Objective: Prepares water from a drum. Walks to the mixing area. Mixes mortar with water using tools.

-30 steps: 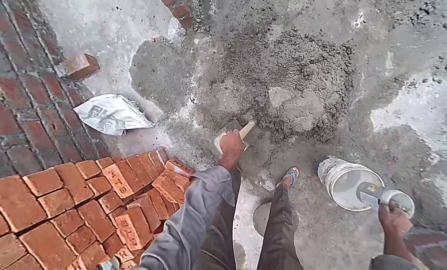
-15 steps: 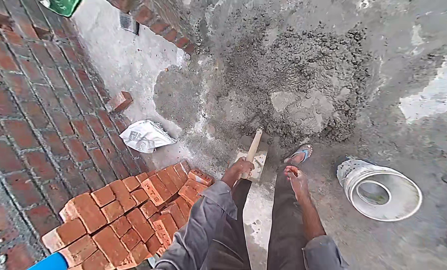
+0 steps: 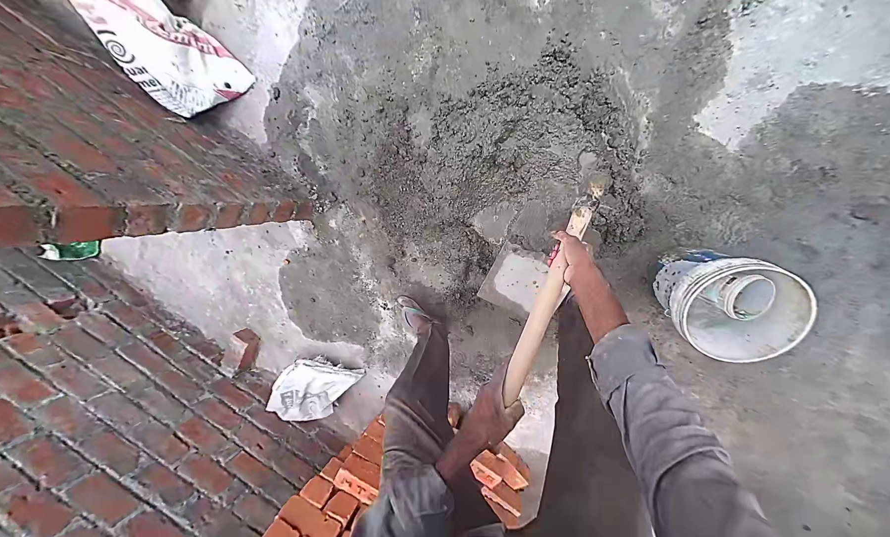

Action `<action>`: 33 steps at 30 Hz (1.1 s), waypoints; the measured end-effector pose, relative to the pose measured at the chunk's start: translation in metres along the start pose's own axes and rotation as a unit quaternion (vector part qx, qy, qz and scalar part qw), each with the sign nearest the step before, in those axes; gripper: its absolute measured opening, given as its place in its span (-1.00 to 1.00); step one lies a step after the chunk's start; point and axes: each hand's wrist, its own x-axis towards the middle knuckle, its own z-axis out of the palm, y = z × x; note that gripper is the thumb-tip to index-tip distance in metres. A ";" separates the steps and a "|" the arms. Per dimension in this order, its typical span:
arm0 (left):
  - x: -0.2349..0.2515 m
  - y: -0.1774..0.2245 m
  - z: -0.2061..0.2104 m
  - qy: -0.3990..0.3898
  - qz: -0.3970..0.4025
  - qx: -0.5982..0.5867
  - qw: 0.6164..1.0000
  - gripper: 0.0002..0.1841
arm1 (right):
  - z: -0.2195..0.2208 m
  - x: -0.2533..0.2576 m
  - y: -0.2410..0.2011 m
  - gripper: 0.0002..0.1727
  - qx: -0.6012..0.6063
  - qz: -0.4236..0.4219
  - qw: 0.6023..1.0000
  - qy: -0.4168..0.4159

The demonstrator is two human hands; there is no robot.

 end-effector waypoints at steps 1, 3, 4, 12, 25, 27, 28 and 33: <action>0.031 0.006 -0.006 0.000 0.005 0.011 1.000 -0.04 | 0.011 -0.013 -0.029 -0.76 -0.007 -0.052 0.998 0.017; 0.110 0.025 -0.025 0.003 0.010 0.042 0.999 -0.12 | 0.031 -0.045 -0.084 -0.86 -0.033 -0.152 0.988 0.021; 0.150 0.032 -0.031 0.011 0.020 0.061 0.998 -0.17 | 0.037 -0.051 -0.105 -0.89 -0.034 -0.206 0.977 0.034; 0.406 -0.047 -0.094 -0.087 0.131 0.167 0.973 -0.41 | 0.054 0.116 -0.057 -0.87 0.077 -0.392 0.877 0.269; 0.280 -0.096 -0.312 -0.067 0.054 0.315 0.945 -0.45 | 0.154 0.074 0.050 -0.80 0.227 -0.167 0.931 0.233; 0.284 -0.095 -0.345 -0.023 0.031 0.337 0.941 -0.38 | 0.187 0.065 0.041 -0.75 0.264 -0.160 0.930 0.197; 0.284 -0.097 -0.348 -0.013 0.015 0.346 0.938 -0.39 | 0.197 0.058 0.035 -0.75 0.267 -0.166 0.932 0.181; 0.297 -0.055 -0.253 0.053 0.050 0.228 0.971 -0.48 | 0.190 -0.004 -0.060 -0.78 0.156 -0.363 0.914 0.094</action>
